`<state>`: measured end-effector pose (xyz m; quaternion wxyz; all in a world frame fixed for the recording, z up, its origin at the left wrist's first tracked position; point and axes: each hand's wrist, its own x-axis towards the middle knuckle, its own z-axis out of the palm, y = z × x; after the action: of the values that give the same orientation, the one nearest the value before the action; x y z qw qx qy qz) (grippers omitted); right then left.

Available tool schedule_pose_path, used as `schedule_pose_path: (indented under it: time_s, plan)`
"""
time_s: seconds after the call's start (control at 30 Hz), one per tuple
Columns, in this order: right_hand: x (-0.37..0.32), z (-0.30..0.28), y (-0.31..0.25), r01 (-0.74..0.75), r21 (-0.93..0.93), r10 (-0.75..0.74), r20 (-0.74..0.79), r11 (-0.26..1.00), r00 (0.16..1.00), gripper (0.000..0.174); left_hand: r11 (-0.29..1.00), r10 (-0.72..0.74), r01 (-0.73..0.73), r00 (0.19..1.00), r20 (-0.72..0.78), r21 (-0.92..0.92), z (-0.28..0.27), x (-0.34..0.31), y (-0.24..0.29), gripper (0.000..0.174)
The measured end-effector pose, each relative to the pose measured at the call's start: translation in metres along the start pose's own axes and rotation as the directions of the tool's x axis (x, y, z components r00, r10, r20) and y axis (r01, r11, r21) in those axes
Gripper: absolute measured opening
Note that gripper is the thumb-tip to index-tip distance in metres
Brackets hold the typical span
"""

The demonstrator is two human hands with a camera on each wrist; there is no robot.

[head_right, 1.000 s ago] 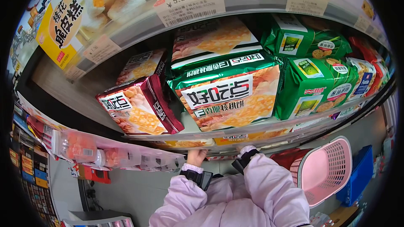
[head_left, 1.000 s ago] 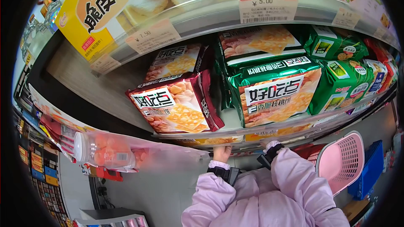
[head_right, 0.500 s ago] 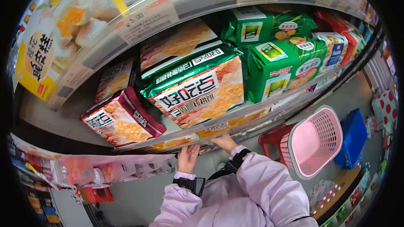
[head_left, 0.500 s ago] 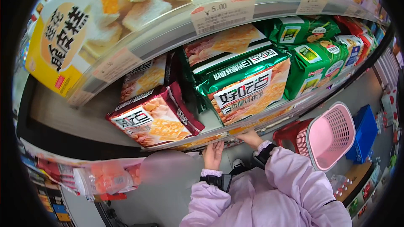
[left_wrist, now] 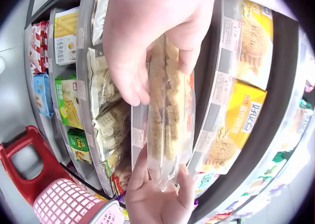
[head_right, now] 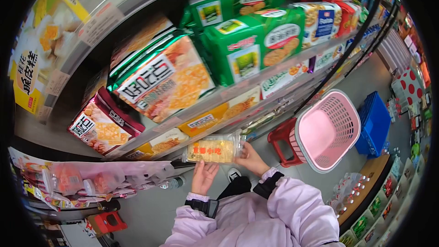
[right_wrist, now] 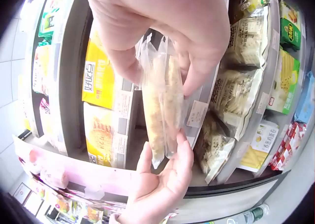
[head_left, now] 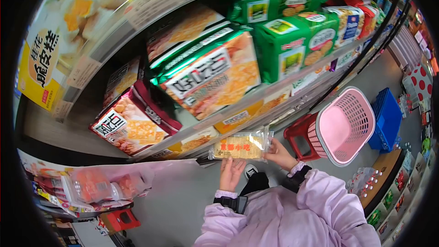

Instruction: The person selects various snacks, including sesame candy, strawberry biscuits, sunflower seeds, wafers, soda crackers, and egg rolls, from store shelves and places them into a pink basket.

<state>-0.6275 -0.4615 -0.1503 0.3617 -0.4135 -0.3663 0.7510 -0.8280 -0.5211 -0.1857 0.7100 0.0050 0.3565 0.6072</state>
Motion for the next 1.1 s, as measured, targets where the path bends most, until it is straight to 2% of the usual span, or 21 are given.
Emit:
schedule_pose_path:
  time_s: [0.07,0.13,0.23,0.3,0.33,0.4,0.43,0.47,0.5,0.53,0.63,0.67,0.77,0.8,0.9,1.03,1.1]
  plan:
    - [-0.018,-0.014,-0.004,-0.003,-0.02,0.003,0.004,1.0,1.0,0.07,1.0,-0.027,0.026,0.999,0.037,0.014,0.001,-0.007,-0.013,0.024]
    - [-0.042,-0.03,-0.009,-0.012,-0.025,0.013,0.009,1.0,1.0,0.073,0.993,0.037,-0.046,0.996,0.082,0.106,0.005,-0.019,-0.031,0.028]
    - [-0.083,-0.074,0.003,0.096,0.069,-0.099,0.042,0.993,0.994,0.07,0.981,0.021,-0.05,0.988,0.152,0.186,0.032,-0.046,-0.063,0.038]
    - [-0.126,-0.106,-0.008,0.049,0.161,-0.063,0.081,0.986,0.995,0.069,0.997,-0.005,-0.007,0.988,0.156,0.077,0.052,-0.07,-0.093,0.053]
    - [-0.151,-0.118,-0.019,0.008,0.157,-0.019,0.072,0.988,0.997,0.069,0.996,-0.013,-0.009,0.969,0.246,0.089,0.06,-0.075,-0.108,0.059]
    - [-0.195,-0.157,-0.014,0.077,0.103,-0.076,-0.011,0.992,0.997,0.069,0.995,-0.01,-0.03,0.923,0.385,0.097,0.076,-0.092,-0.14,0.071]
    - [-0.214,-0.173,-0.017,0.103,0.07,-0.101,-0.034,0.992,0.994,0.07,0.994,-0.08,0.047,0.929,0.363,0.1,0.087,-0.101,-0.156,0.077]
    - [-0.236,-0.189,-0.024,0.093,0.122,-0.092,-0.01,0.988,0.996,0.071,0.989,-0.14,0.114,0.931,0.337,0.096,0.1,-0.109,-0.17,0.084]
    - [-0.258,-0.202,-0.028,0.077,0.135,-0.071,-0.049,0.988,0.996,0.071,0.982,-0.188,0.17,0.931,0.312,0.084,0.113,-0.115,-0.183,0.09]
    - [-0.277,-0.213,-0.032,0.062,0.147,-0.05,-0.081,0.987,0.995,0.071,0.964,-0.258,0.261,0.898,0.357,0.043,0.12,-0.119,-0.194,0.084]
    - [-0.318,-0.242,-0.043,0.053,0.168,-0.029,-0.146,0.984,0.989,0.071,0.911,-0.381,0.305,0.879,0.286,0.279,0.128,-0.121,-0.219,0.08]
    - [-0.328,-0.25,-0.044,0.048,0.181,-0.019,-0.163,0.982,0.986,0.071,0.905,-0.388,0.299,0.872,0.3,0.302,0.129,-0.118,-0.228,0.072]
    - [-0.343,-0.273,-0.04,0.049,0.16,-0.013,-0.219,0.986,0.976,0.072,0.836,-0.439,0.305,0.871,0.222,0.457,0.152,-0.116,-0.241,0.049]
    - [-0.346,-0.272,-0.047,0.066,0.184,-0.012,-0.276,0.981,0.961,0.07,0.839,-0.446,0.332,0.873,0.195,0.431,0.159,-0.114,-0.245,0.039]
    - [-0.344,-0.286,-0.055,0.101,0.113,-0.05,-0.385,0.989,0.922,0.063,0.752,-0.436,0.227,0.876,0.208,0.618,0.159,-0.097,-0.257,0.035]
    - [-0.327,-0.302,-0.067,0.14,0.015,-0.115,-0.487,0.99,0.866,0.056,0.72,-0.474,0.209,0.845,0.249,0.662,0.182,-0.069,-0.265,0.032]
    - [-0.317,-0.309,-0.084,0.122,-0.113,-0.164,-0.538,0.986,0.827,0.055,0.677,-0.503,0.193,0.826,0.255,0.71,0.181,-0.044,-0.271,0.034]
